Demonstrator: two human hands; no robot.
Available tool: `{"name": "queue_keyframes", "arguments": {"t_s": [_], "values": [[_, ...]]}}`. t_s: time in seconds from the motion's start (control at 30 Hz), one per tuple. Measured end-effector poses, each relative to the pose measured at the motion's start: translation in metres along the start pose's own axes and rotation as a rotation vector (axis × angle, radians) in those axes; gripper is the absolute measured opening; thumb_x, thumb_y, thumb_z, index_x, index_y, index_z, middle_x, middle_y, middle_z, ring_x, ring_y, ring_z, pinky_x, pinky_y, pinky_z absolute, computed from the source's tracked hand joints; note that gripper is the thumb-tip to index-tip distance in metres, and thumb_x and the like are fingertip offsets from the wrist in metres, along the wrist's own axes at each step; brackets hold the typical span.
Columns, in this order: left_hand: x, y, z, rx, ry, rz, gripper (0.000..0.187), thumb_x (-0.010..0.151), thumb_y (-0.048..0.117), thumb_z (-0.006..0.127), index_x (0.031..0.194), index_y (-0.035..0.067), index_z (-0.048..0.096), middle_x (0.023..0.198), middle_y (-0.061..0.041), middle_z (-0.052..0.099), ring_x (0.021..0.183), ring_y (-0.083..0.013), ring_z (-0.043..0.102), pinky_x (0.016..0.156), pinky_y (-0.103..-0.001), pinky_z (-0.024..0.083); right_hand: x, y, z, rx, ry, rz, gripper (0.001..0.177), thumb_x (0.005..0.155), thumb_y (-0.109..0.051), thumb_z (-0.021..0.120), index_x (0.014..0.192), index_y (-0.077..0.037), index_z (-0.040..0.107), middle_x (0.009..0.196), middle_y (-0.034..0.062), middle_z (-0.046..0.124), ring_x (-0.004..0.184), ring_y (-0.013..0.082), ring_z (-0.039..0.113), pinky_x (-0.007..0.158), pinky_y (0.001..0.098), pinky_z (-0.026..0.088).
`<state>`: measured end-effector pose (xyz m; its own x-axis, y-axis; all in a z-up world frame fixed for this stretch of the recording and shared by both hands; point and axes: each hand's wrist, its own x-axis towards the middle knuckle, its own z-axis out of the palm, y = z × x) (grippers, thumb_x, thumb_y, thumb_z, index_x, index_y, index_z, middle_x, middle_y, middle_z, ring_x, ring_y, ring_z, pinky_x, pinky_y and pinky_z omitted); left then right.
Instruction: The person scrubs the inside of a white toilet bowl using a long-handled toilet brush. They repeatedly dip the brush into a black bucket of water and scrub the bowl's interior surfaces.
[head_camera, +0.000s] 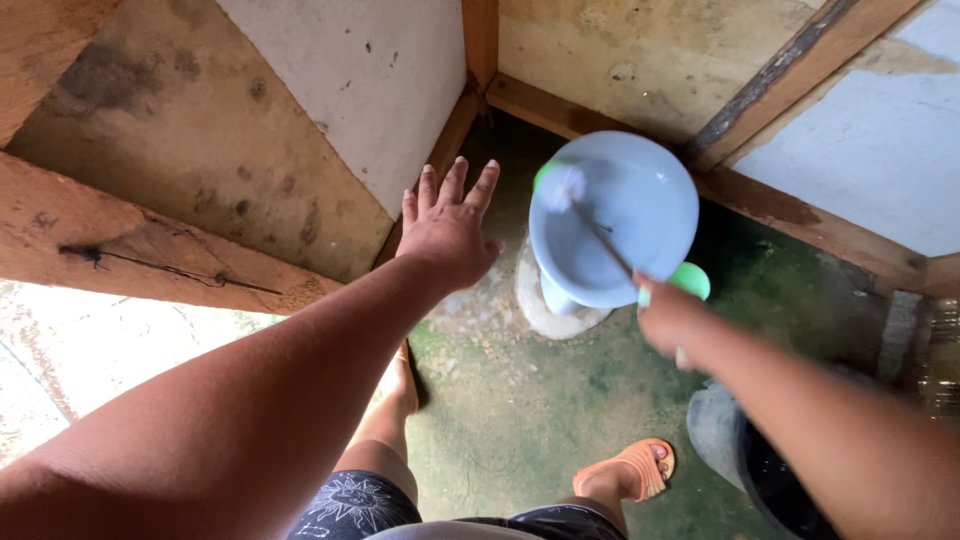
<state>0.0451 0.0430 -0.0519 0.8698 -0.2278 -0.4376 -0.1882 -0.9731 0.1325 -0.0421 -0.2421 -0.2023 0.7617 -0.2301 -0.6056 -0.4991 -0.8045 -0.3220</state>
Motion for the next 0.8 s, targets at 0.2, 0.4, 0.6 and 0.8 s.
{"name": "queue_keyframes", "arguments": {"t_s": [0.2, 0.4, 0.6, 0.8], "values": [[-0.004, -0.004, 0.002, 0.022, -0.041, -0.006, 0.096, 0.096, 0.041, 0.066, 0.162, 0.037, -0.003, 0.172, -0.006, -0.006, 0.157, -0.038, -0.007, 0.126, -0.055, 0.003, 0.017, -0.016, -0.001, 0.134, 0.011, 0.001, 0.07, 0.095, -0.012, 0.053, 0.16, -0.033, 0.039, 0.116, 0.0213, 0.072, 0.091, 0.0359, 0.072, 0.073, 0.0472, 0.056], [-0.003, -0.01, -0.003, -0.01, -0.018, -0.024, 0.096, 0.096, 0.042, 0.066, 0.162, 0.037, -0.003, 0.173, -0.006, -0.005, 0.158, -0.0364, -0.006, 0.127, -0.055, 0.004, -0.059, 0.012, 0.038, 0.03, -0.275, 0.288, 0.071, 0.102, -0.023, 0.051, 0.164, -0.047, 0.025, 0.128, 0.017, 0.066, 0.1, 0.037, 0.073, 0.082, 0.0515, 0.065], [0.0, -0.012, 0.001, 0.025, -0.027, -0.025, 0.096, 0.097, 0.042, 0.063, 0.162, 0.037, -0.008, 0.172, -0.007, -0.008, 0.157, -0.037, -0.007, 0.126, -0.055, 0.002, 0.048, -0.011, 0.003, 0.011, 0.038, -0.114, 0.069, 0.098, -0.014, 0.052, 0.163, -0.03, 0.034, 0.11, 0.0255, 0.071, 0.078, 0.0342, 0.066, 0.063, 0.0454, 0.051], [-0.004, -0.019, 0.001, 0.046, -0.06, -0.011, 0.097, 0.098, 0.045, 0.062, 0.161, 0.036, -0.01, 0.171, -0.008, -0.012, 0.155, -0.0399, -0.009, 0.125, -0.057, 0.003, 0.02, 0.0, 0.022, 0.177, -0.063, 0.1, 0.069, 0.097, -0.016, 0.053, 0.161, -0.036, 0.034, 0.1, 0.0169, 0.072, 0.066, 0.0317, 0.069, 0.055, 0.0461, 0.054]]}}
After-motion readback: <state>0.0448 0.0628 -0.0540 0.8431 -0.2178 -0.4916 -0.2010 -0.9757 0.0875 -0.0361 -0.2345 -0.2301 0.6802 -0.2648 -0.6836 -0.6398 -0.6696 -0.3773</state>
